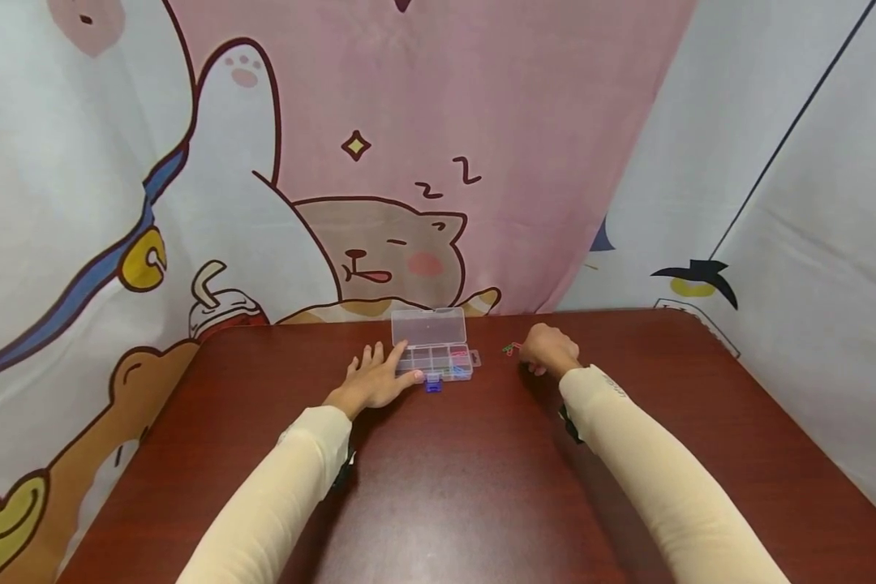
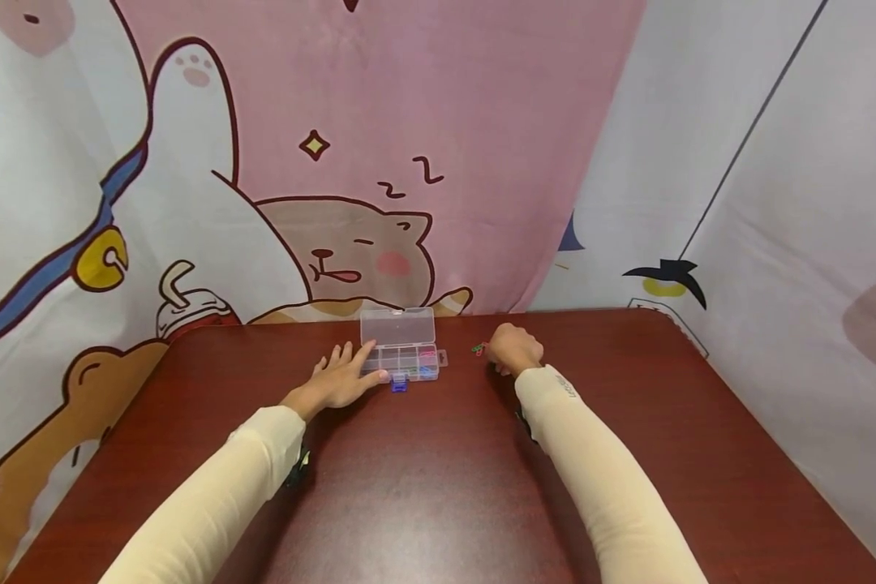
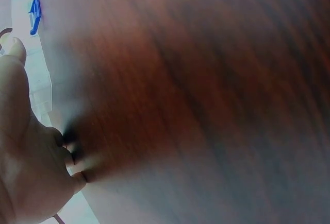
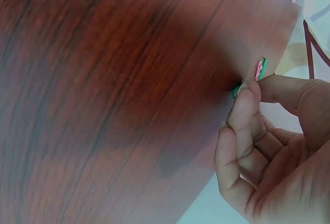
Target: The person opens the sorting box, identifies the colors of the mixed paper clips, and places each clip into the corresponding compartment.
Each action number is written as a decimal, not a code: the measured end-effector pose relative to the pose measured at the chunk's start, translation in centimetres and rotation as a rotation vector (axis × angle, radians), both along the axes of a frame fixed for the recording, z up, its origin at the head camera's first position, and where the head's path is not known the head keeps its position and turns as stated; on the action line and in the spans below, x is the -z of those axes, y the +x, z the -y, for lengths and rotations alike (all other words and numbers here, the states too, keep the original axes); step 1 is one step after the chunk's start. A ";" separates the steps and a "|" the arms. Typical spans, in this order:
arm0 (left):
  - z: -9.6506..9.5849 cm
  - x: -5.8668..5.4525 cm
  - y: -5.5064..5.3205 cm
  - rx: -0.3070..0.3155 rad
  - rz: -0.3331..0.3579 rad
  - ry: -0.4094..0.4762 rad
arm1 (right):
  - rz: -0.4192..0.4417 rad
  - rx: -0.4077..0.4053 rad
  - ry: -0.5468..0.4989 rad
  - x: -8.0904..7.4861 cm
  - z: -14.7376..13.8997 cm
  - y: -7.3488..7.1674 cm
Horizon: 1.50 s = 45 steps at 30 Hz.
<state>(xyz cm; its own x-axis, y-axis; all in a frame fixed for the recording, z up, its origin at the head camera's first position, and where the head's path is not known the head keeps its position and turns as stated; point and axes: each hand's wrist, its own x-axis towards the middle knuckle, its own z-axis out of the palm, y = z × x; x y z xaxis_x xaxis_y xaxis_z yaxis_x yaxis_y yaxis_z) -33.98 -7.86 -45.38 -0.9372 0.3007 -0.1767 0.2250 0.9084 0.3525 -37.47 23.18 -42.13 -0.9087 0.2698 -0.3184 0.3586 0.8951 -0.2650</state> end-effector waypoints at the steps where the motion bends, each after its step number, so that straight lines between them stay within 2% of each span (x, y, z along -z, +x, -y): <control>1: 0.0 0.0 0.0 0.001 0.001 0.000 | 0.004 0.007 -0.003 0.0 0.0 0.0; 5: 0.0 0.2 0.3 0.002 0.000 0.001 | 0.017 0.012 -0.048 0.0 -0.1 0.3; 9: 0.1 0.3 0.5 -0.003 0.004 0.006 | 0.028 -0.016 -0.142 0.2 -0.4 0.6; 13: 0.0 0.4 0.4 -0.002 0.006 0.014 | 0.014 -0.023 -0.309 0.2 -0.5 0.6; 16: -0.2 0.3 0.2 0.002 -0.003 0.022 | 0.019 0.008 -0.449 -0.2 -0.2 0.5; 24: -0.5 0.1 0.4 0.014 -0.019 0.009 | 0.089 0.010 -0.692 -1.6 2.6 1.1; 28: -0.7 0.3 0.3 0.020 -0.021 0.000 | 0.112 -0.007 -0.736 -2.1 4.2 1.2; 35: -0.5 0.5 0.0 -0.005 -0.012 -0.019 | 0.150 -0.061 -0.772 -2.6 6.8 1.1; 45: -0.2 0.3 -0.2 -0.005 -0.014 -0.023 | 0.182 -0.088 -0.827 -2.5 8.0 0.7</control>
